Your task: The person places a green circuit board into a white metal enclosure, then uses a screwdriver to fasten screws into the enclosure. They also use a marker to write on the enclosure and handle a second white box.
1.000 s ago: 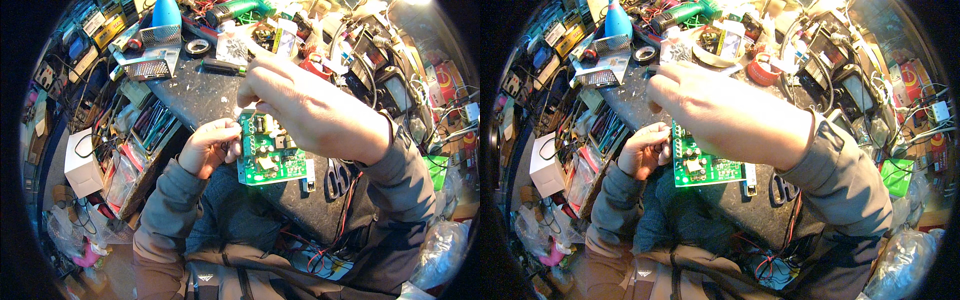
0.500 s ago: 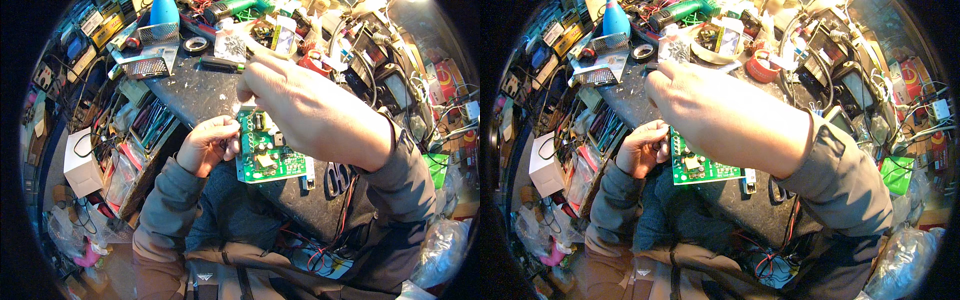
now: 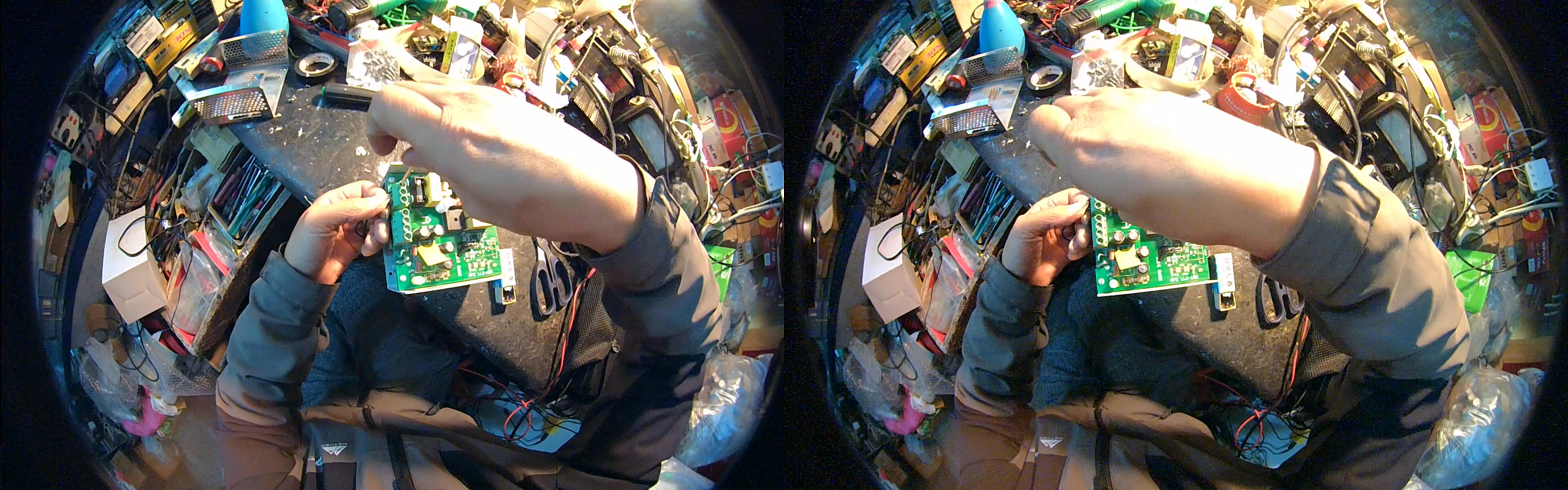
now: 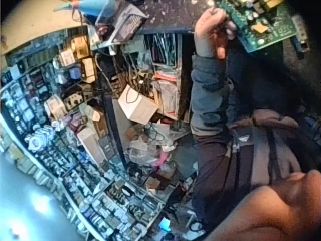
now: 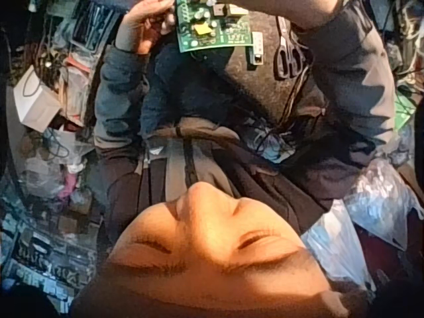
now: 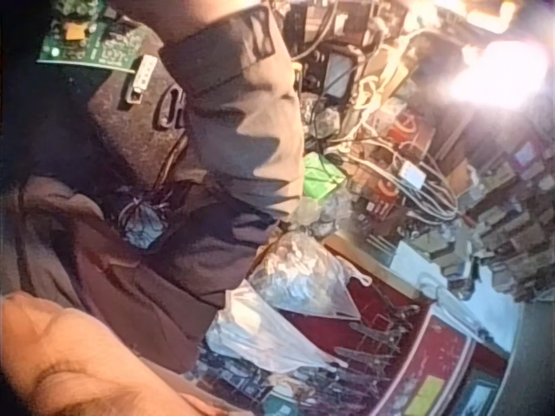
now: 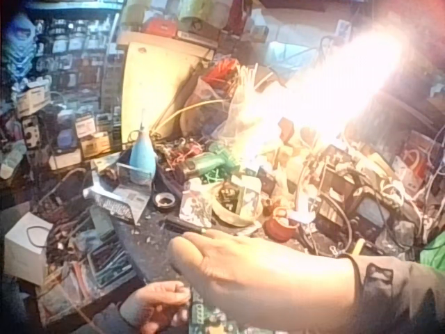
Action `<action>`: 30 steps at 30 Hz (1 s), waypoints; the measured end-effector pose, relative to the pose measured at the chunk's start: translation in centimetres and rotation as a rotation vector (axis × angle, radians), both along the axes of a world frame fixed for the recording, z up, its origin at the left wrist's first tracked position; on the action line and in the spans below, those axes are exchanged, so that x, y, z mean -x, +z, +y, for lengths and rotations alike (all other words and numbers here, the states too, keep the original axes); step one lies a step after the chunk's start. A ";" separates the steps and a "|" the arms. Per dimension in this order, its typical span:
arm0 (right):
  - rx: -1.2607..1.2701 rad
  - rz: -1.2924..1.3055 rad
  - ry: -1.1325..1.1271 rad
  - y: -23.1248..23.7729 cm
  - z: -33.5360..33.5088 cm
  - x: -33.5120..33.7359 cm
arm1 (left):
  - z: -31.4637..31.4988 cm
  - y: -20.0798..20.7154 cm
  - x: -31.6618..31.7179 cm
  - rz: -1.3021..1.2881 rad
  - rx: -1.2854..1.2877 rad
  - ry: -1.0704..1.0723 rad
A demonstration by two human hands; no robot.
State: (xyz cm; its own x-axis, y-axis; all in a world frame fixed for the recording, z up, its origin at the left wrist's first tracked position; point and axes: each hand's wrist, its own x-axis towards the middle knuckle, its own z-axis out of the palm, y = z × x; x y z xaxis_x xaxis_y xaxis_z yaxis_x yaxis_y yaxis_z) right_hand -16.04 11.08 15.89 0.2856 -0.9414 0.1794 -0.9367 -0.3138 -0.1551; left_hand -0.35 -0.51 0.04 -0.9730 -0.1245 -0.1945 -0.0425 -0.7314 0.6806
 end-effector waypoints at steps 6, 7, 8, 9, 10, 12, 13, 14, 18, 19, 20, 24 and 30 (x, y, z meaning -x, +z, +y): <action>-0.045 0.012 -0.036 1.1 0.2 -1.1 | 0.0 -0.3 0.1 0.035 -0.013 -0.014; -0.168 0.119 -0.126 1.7 0.5 -1.3 | 0.0 -0.3 0.1 0.052 -0.013 -0.019; -0.255 0.178 -0.197 1.8 0.6 -1.4 | 0.0 -0.4 0.0 0.044 -0.024 -0.017; -0.280 0.217 -0.230 2.0 0.5 -1.5 | 0.1 -0.4 -0.1 0.036 -0.035 -0.015; -0.226 0.170 -0.159 1.9 0.5 -1.4 | 0.1 -0.5 -0.1 0.040 -0.039 -0.011; -0.062 0.057 0.014 1.6 0.3 -1.2 | 0.1 -0.5 -0.1 0.036 -0.056 -0.008; -0.054 -0.016 0.064 1.5 0.3 -1.0 | 0.1 -0.5 -0.1 0.044 -0.053 -0.004; -0.019 0.004 0.055 1.3 0.5 -0.9 | 0.1 -0.6 -0.1 0.050 -0.053 -0.010; 0.004 0.238 -0.050 0.8 1.0 -0.7 | 0.2 -0.5 -0.1 0.092 -0.048 -0.013; 0.012 0.226 -0.066 0.9 1.1 -0.7 | 0.3 -0.4 -0.2 0.100 -0.051 -0.012; 0.028 0.211 -0.078 1.0 1.1 -0.8 | 0.3 -0.4 -0.5 0.110 -0.039 -0.002; 0.244 0.081 0.000 2.3 1.6 -0.1 | 0.3 -0.3 -3.5 0.151 0.050 0.118; 0.061 -0.149 -0.504 1.3 8.2 3.8 | -0.5 -1.2 -13.8 0.216 0.186 0.366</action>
State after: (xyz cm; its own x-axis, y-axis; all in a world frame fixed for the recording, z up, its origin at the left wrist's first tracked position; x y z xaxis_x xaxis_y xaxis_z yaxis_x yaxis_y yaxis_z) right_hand -19.86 19.32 17.18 -0.2323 -0.9419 0.2426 -0.9431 0.1571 -0.2931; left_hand 13.44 -0.99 -1.16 -0.8743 -0.4809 0.0656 0.3527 -0.5368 0.7664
